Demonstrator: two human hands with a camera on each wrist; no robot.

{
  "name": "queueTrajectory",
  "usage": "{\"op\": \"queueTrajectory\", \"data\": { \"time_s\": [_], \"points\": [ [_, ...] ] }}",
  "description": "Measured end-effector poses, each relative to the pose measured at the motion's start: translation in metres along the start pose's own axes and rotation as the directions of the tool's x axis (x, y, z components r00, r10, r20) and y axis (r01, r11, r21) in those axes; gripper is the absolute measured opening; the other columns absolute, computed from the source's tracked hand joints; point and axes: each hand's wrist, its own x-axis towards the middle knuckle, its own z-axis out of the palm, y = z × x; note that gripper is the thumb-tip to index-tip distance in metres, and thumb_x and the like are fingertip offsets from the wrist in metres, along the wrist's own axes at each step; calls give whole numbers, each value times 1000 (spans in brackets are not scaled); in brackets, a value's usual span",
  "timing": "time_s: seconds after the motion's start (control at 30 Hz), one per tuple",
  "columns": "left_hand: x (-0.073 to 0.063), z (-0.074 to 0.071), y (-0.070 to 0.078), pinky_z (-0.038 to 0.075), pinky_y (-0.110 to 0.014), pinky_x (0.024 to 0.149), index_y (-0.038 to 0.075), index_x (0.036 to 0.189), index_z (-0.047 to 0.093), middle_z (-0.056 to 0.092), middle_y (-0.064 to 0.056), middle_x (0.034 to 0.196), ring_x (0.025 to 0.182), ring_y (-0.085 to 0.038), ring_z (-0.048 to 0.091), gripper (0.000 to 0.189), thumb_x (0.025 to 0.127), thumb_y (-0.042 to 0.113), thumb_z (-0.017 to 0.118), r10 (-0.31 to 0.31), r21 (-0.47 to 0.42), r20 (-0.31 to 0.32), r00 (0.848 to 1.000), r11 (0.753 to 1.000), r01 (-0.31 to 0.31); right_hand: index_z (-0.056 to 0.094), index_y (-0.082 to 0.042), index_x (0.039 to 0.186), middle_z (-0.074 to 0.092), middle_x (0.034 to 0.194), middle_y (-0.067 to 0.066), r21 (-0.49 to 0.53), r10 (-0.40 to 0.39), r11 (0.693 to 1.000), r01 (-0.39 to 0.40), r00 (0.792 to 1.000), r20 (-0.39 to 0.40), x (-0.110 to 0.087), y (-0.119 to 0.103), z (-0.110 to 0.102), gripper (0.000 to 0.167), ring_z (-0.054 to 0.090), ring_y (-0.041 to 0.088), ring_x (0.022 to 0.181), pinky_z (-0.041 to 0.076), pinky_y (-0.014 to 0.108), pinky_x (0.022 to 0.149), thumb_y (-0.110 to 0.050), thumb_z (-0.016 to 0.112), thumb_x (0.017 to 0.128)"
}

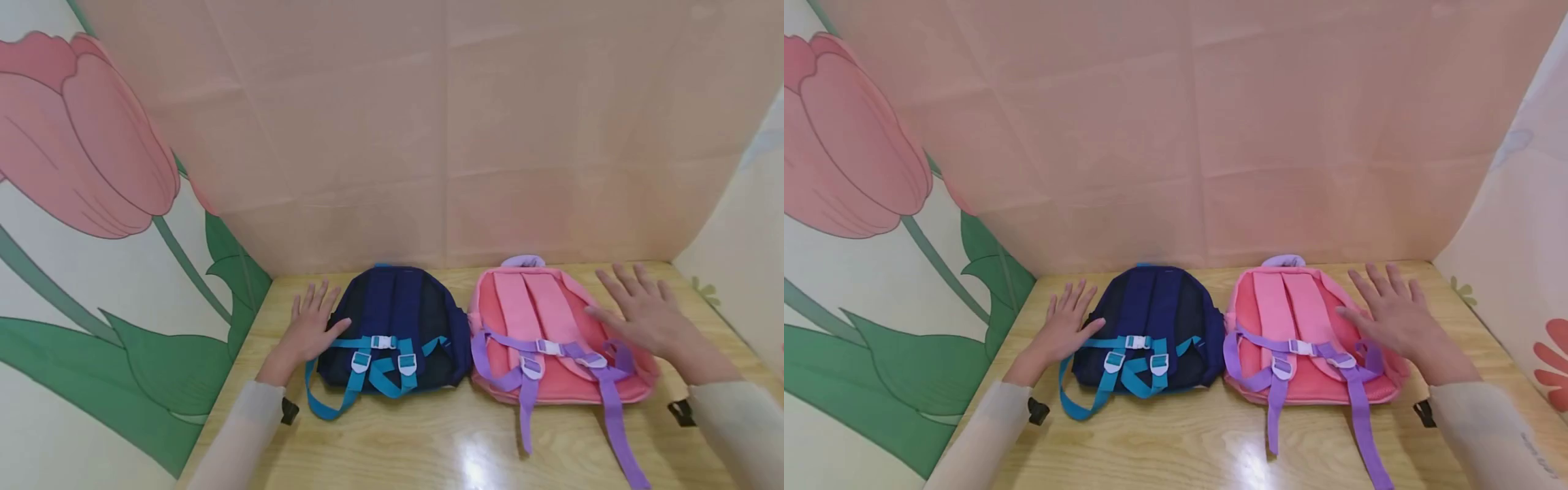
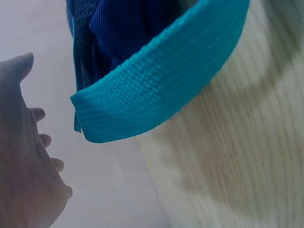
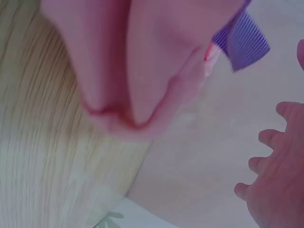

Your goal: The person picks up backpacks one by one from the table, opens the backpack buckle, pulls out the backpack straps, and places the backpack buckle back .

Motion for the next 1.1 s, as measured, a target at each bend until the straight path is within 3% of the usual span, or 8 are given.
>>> {"op": "queueTrajectory", "data": {
  "time_s": [0.33,0.67,0.87,1.1],
  "points": [
    [-8,1,4,-3,-66,118,17,162,24,10,-12,170,156,-37,-2,73,104,56,44,37,-52,-16,999,998,-38,17,-9,162,18,161,32,14,-23,1000,23,1000,11,5,-31,-3,91,-3,52,151,-12,68,115,-53,61,96],
    [-8,5,11,4,-67,118,12,159,33,18,-14,168,155,-39,9,71,104,55,45,83,-60,-41,996,995,-85,25,-9,160,24,158,32,57,-56,997,57,998,-27,9,-55,0,89,8,51,150,-5,65,118,-51,66,94],
    [-7,8,23,7,-64,120,12,158,34,23,-13,166,154,-38,14,70,104,55,46,83,-61,-25,996,995,-84,19,-16,163,27,155,33,98,-58,993,60,998,-28,9,-65,2,91,22,57,141,7,70,115,-51,67,94],
    [-6,14,43,11,-62,121,13,159,33,24,-11,166,153,-39,19,72,104,59,41,90,-22,-2,996,996,-90,17,-18,163,29,155,32,135,-32,990,28,999,28,8,-74,3,93,27,58,136,24,77,102,-55,66,93]
  ]
}}
